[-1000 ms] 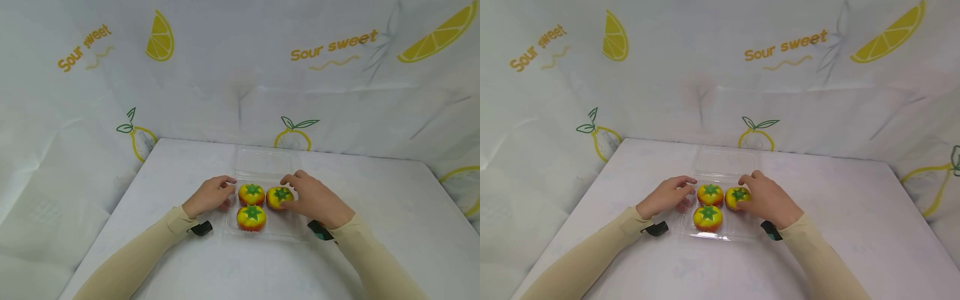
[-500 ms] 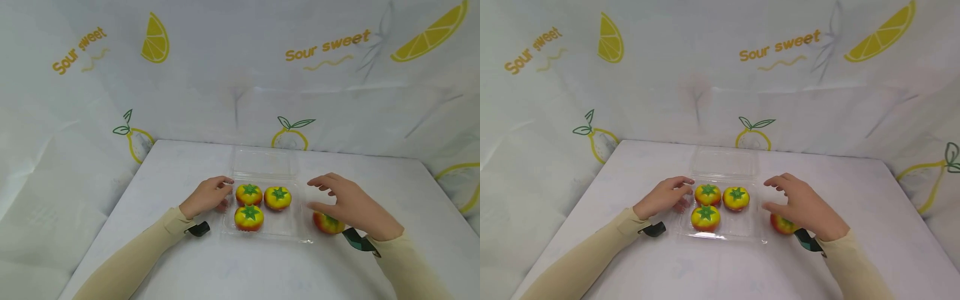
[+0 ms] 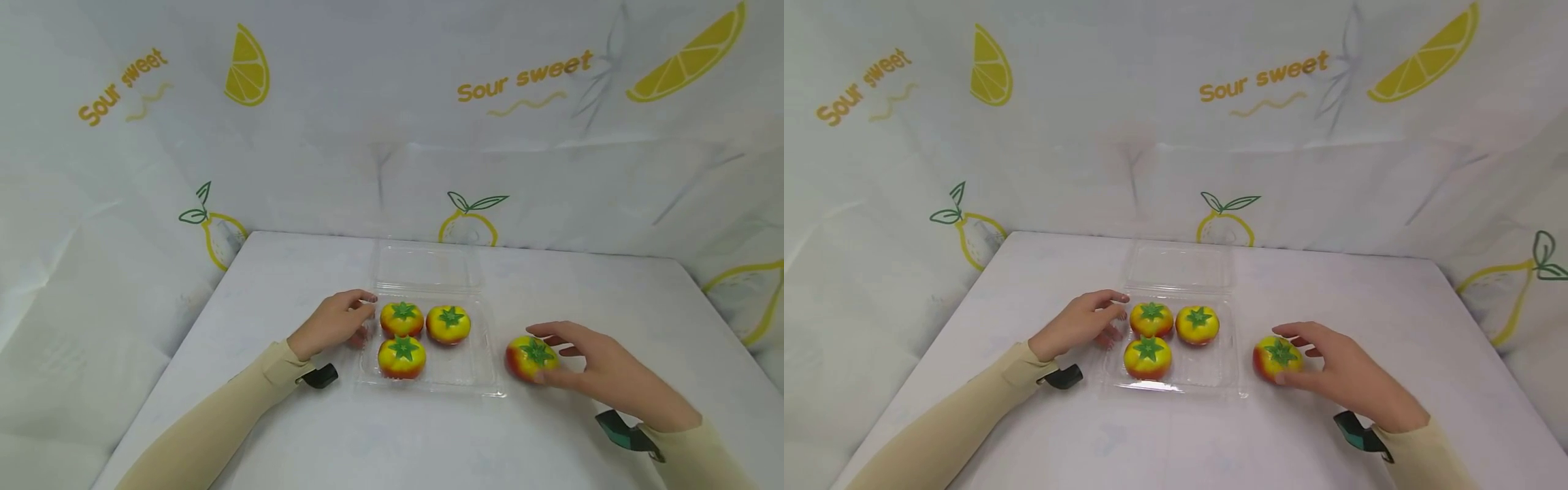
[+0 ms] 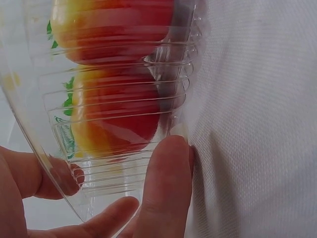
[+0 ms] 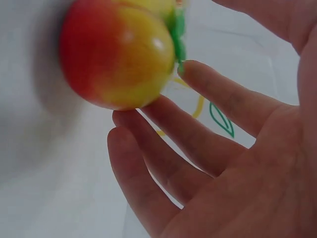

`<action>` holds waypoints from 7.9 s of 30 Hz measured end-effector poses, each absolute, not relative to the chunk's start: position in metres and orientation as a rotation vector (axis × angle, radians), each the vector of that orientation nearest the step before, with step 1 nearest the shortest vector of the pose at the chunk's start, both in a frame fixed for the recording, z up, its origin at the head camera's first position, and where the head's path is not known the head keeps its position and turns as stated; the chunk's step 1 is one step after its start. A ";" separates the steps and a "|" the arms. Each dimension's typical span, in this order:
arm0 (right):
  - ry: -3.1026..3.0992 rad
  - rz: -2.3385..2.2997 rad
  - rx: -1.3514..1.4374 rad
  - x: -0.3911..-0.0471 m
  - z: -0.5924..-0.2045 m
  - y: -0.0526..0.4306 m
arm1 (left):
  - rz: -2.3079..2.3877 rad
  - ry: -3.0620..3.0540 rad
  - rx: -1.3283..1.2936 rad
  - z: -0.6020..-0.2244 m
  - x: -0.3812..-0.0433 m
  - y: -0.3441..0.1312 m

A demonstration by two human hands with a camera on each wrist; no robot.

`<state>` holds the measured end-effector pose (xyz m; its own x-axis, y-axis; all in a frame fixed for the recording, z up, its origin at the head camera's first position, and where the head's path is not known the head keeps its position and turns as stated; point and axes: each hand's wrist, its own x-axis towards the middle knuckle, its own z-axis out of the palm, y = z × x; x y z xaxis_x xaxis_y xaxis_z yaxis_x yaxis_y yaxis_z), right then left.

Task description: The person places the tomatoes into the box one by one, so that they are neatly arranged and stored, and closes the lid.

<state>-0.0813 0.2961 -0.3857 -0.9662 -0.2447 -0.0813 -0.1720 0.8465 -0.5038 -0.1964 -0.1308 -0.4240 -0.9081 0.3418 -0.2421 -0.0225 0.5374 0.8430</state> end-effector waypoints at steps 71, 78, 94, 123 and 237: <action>2.863 -0.719 -0.507 -0.104 -0.334 0.235 | 1.312 2.417 0.293 -0.422 -0.195 -0.132; 2.805 -0.735 -0.583 -0.107 -0.337 0.219 | 1.297 2.428 0.298 -0.421 -0.195 -0.132; 2.735 -0.704 -0.625 -0.110 -0.353 0.193 | 1.297 2.432 0.293 -0.419 -0.195 -0.131; 2.789 -0.642 -0.635 -0.110 -0.373 0.176 | 1.300 2.433 0.278 -0.420 -0.195 -0.132; 2.548 -1.395 -0.029 -0.184 -0.390 0.251 | 1.549 2.197 0.209 -0.379 -0.225 -0.150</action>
